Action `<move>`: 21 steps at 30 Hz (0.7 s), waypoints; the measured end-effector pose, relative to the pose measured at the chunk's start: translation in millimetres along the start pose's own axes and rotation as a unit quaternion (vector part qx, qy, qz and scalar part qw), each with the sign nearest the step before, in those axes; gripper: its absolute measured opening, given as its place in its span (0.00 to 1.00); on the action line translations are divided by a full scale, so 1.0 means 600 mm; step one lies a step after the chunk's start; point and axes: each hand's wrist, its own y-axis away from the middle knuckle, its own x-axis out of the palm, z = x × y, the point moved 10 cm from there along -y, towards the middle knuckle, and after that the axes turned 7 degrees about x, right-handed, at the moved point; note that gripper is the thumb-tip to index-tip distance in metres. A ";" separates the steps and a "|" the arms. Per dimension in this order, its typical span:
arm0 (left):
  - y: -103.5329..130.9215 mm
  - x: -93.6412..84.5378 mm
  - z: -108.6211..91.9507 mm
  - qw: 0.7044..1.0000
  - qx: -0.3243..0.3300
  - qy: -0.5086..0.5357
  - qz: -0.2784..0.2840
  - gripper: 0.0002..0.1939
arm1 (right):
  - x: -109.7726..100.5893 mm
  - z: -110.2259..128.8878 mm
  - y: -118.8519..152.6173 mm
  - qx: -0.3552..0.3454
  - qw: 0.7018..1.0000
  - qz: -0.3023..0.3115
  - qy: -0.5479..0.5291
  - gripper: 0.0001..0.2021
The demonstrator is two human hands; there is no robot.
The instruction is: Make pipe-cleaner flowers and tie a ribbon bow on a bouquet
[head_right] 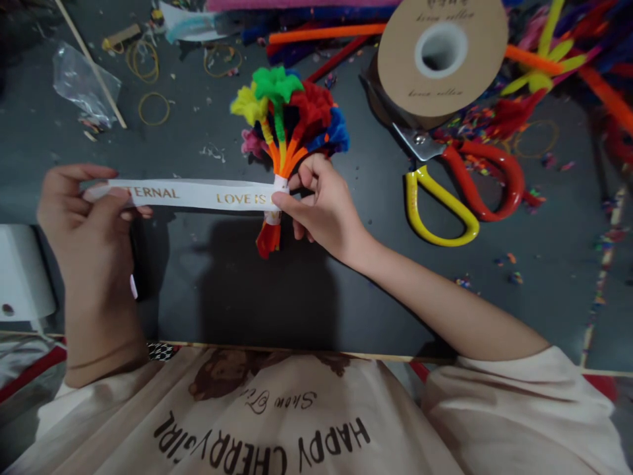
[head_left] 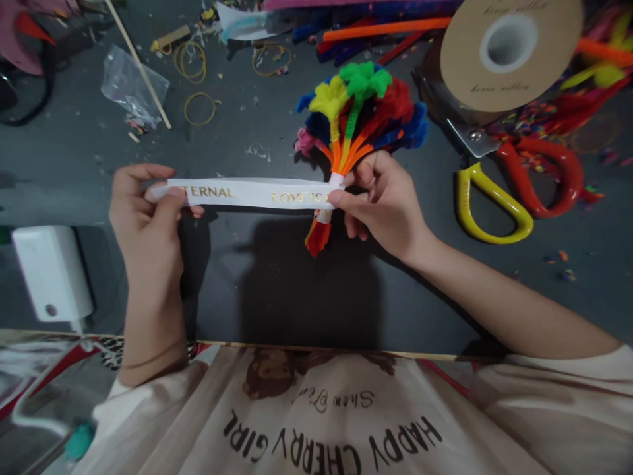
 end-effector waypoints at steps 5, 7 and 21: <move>0.001 0.000 -0.010 1.000 0.018 -0.010 -0.001 0.10 | 0.000 0.003 -0.001 -0.004 1.000 -0.018 -0.016 0.16; -0.001 0.000 -0.012 1.000 0.025 -0.018 0.000 0.11 | 0.003 0.004 -0.001 -0.006 1.000 -0.018 -0.016 0.15; -0.019 -0.039 -0.058 0.984 0.165 -0.013 -0.067 0.14 | 0.004 -0.004 -0.006 -0.004 1.000 -0.029 0.013 0.15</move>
